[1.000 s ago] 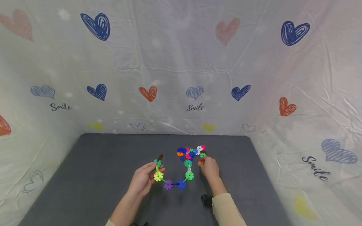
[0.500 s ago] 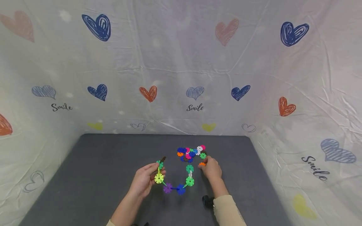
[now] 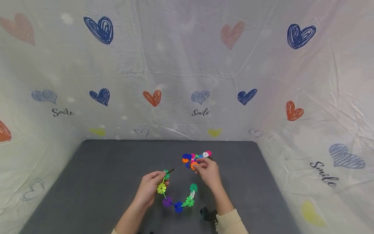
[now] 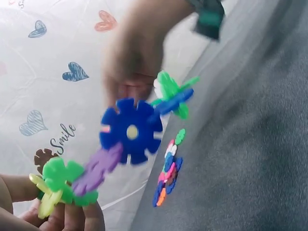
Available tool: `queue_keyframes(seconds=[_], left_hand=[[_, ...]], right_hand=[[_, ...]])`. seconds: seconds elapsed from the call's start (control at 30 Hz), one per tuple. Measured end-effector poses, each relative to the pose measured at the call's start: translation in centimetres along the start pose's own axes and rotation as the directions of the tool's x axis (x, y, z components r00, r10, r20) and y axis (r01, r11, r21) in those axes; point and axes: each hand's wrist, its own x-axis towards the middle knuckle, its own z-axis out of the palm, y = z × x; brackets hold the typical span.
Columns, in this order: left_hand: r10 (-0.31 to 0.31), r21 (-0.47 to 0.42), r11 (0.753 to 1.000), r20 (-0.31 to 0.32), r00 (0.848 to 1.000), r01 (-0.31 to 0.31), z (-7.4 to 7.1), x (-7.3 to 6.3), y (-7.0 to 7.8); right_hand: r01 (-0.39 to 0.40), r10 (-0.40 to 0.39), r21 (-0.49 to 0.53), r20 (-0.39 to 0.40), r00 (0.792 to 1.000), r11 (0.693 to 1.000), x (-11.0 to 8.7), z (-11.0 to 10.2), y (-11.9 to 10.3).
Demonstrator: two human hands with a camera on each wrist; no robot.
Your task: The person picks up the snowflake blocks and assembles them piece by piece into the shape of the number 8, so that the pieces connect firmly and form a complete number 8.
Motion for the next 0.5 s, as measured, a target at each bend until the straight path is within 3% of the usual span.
queue_keyframes(seconds=[0.13, 0.3, 0.5], left_hand=[[0.042, 0.066, 0.997, -0.047, 0.998, -0.039, 0.1, -0.2, 0.1], [0.131, 0.198, 0.974, -0.073, 0.989, -0.114, 0.3, -0.3, 0.0], [0.303, 0.316, 0.910, -0.068, 0.951, -0.267, 0.4, -0.5, -0.3]], right_hand=[[0.046, -0.062, 0.195, 0.076, 0.995, 0.980, -2.0, 1.3, -2.8], [0.091, -0.114, 0.287, 0.065, 0.991, 0.954, -3.4, 2.7, -4.1], [0.174, -0.188, 0.340, 0.007, 0.982, 0.924, -3.8, 3.0, -3.6]])
